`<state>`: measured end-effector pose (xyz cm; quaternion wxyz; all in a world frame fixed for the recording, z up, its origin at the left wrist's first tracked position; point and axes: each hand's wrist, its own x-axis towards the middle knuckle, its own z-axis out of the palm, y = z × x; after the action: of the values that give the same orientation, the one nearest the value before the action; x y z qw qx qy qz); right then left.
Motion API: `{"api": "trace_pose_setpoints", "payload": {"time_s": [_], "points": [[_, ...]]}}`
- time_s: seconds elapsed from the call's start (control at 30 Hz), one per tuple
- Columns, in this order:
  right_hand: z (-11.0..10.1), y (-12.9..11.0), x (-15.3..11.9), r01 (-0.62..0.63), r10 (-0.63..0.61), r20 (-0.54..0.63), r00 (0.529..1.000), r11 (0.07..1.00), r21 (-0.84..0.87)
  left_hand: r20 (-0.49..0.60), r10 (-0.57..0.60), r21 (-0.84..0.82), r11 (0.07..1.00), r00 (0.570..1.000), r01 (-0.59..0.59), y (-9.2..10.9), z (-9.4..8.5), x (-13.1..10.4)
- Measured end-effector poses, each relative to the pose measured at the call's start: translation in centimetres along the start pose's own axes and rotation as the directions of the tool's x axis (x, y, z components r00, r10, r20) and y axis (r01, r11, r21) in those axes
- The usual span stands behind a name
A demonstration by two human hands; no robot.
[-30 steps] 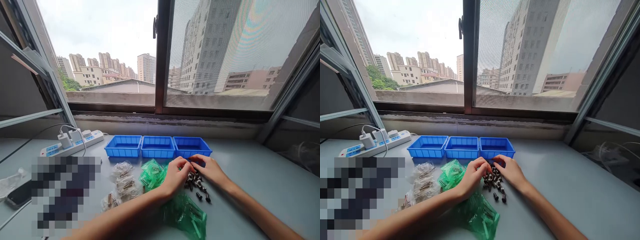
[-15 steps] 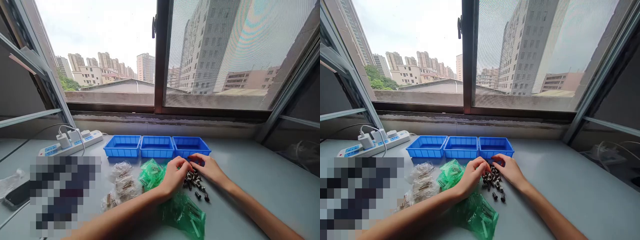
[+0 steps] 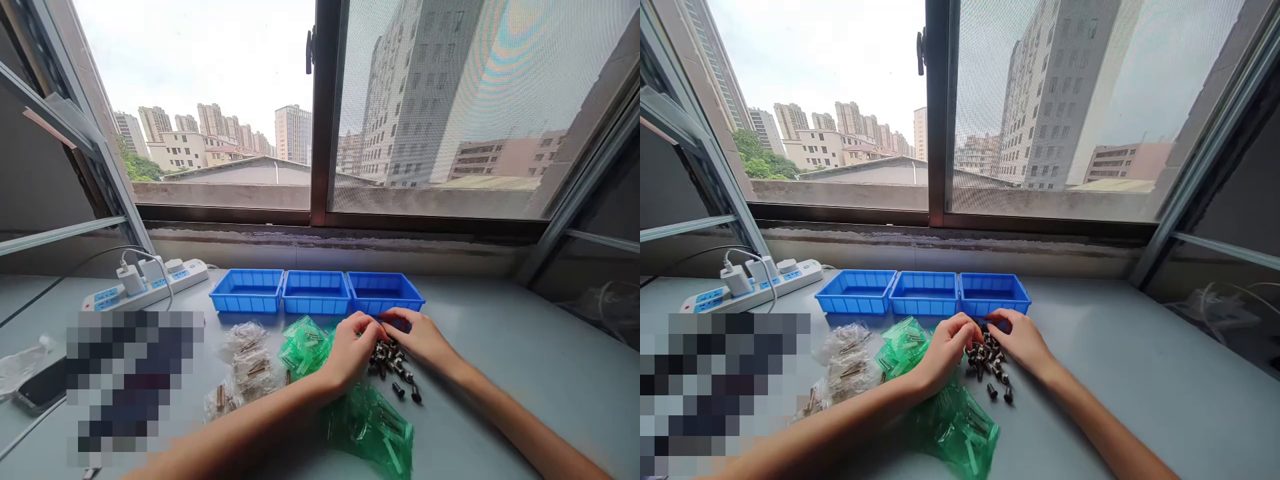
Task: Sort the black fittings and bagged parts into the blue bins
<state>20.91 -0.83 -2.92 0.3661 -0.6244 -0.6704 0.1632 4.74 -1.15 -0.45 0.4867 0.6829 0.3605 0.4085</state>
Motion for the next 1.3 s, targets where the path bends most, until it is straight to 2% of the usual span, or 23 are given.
{"api": "trace_pose_setpoints", "payload": {"time_s": [0.13,0.3,0.4,0.5,0.63,0.8,0.93,1.1,1.3], "points": [[-0.3,0.4,-0.1,-0.018,0.017,-0.015,1.0,0.998,-0.064,-0.004,-0.002,-0.003,1.0,1.0,0.002,0.0,0.0,0.0],[-0.8,0.9,-0.2,-0.038,0.041,0.034,0.999,0.997,-0.071,0.001,-0.006,0.003,1.0,1.0,0.006,0.0,0.0,0.0],[-0.8,0.8,-0.2,-0.047,0.048,0.007,0.999,0.997,-0.065,-0.004,-0.01,0.012,1.0,1.0,0.01,-0.1,0.1,0.0],[-0.5,0.7,-0.1,-0.038,0.034,-0.067,0.997,0.998,-0.059,-0.01,-0.016,0.008,1.0,1.0,0.016,-0.1,0.1,-0.1],[-0.4,0.3,0.1,-0.009,0.016,-0.179,0.984,0.999,0.038,-0.017,-0.031,-0.036,0.999,0.999,0.03,-0.3,0.1,-0.1],[-0.6,-1.5,-0.2,0.016,0.036,-0.205,0.978,0.969,0.245,-0.032,-0.038,-0.074,0.997,0.999,0.035,-0.6,0.2,0.0],[-0.6,-2.7,-0.7,0.092,-0.011,-0.266,0.964,0.952,0.293,-0.032,-0.094,-0.176,0.981,0.995,0.087,-0.6,0.3,0.1],[-0.5,-3.0,-1.1,0.178,-0.094,-0.338,0.936,0.958,0.227,-0.022,-0.106,-0.236,0.967,0.994,0.097,-0.6,0.3,0.3],[-0.8,-3.5,-1.5,0.282,-0.25,-0.346,0.904,0.958,0.045,-0.005,-0.054,-0.154,0.987,0.999,0.053,-1.1,0.2,0.4]]}}
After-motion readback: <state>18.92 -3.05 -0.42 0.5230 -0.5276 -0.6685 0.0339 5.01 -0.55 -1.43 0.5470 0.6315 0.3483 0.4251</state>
